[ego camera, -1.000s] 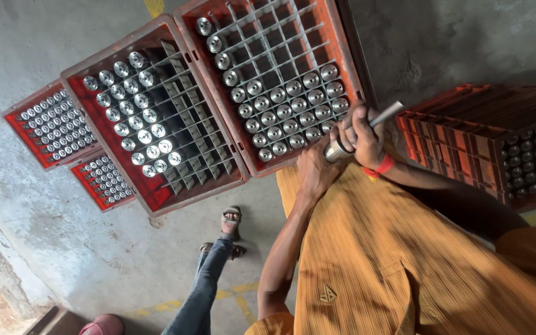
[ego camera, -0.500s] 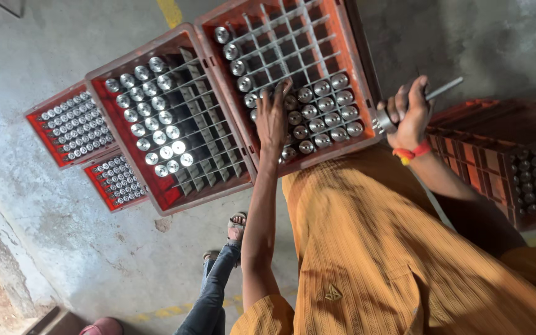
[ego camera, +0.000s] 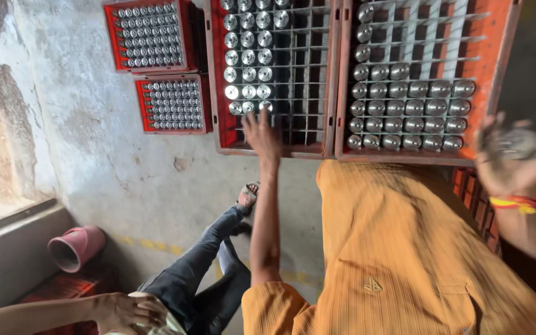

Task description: The person picks cup-shaped metal parts one at a time from red grid trays on the floor, fits each part onto a handheld shaft tool, and places it back into the tray. After filling the tray, the person lifts the loaded tray and carries it across the floor.

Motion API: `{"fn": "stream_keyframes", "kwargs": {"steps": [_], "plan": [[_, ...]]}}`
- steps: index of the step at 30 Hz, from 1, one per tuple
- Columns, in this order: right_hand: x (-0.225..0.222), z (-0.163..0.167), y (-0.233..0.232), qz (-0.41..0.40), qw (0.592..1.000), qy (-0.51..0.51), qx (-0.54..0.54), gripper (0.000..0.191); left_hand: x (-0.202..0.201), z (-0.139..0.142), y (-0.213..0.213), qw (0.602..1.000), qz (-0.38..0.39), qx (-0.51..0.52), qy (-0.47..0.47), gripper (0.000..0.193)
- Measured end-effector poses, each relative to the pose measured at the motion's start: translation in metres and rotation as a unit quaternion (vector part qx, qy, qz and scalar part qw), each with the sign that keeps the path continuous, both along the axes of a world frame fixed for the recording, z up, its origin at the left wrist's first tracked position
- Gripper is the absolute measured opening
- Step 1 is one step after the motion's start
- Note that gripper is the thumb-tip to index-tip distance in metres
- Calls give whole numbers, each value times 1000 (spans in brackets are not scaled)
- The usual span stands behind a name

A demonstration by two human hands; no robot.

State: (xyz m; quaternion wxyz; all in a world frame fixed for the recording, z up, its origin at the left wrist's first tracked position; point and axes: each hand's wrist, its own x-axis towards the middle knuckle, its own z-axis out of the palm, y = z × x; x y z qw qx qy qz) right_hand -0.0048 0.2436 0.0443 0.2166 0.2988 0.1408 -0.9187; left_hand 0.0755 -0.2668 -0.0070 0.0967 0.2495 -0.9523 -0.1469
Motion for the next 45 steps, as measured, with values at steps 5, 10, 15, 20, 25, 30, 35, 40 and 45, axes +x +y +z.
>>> {"fn": "stream_keyframes", "kwargs": {"steps": [5, 10, 15, 20, 25, 30, 35, 40, 45], "plan": [[45, 0, -75, 216, 976, 13, -4, 71, -10, -18, -39, 999, -28, -23, -18, 58], [55, 9, -100, 383, 893, 154, 180, 62, 13, 16, -49, 998, -65, -6, -26, 57], [47, 24, -106, 412, 808, 270, 322, 56, 20, 58, -18, 872, -40, 401, 278, 60], [30, 31, -138, 408, 750, 336, 397, 67, -14, 58, 90, 675, 128, 720, 100, 35], [17, 63, -152, 310, 828, 364, 292, 65, -9, 85, 166, 877, -55, 473, 67, 27], [10, 83, -143, 311, 735, 454, 395, 52, -14, 121, 198, 910, -97, 402, -42, 26], [15, 76, -108, 266, 770, 472, 338, 60, -25, 124, 224, 894, -154, 419, -37, 30], [33, 57, -75, 269, 791, 409, 368, 62, -33, 120, 251, 894, -198, 390, -99, 37], [30, 35, -40, 261, 807, 430, 310, 64, -39, 117, 270, 856, -258, 425, -144, 49]]}}
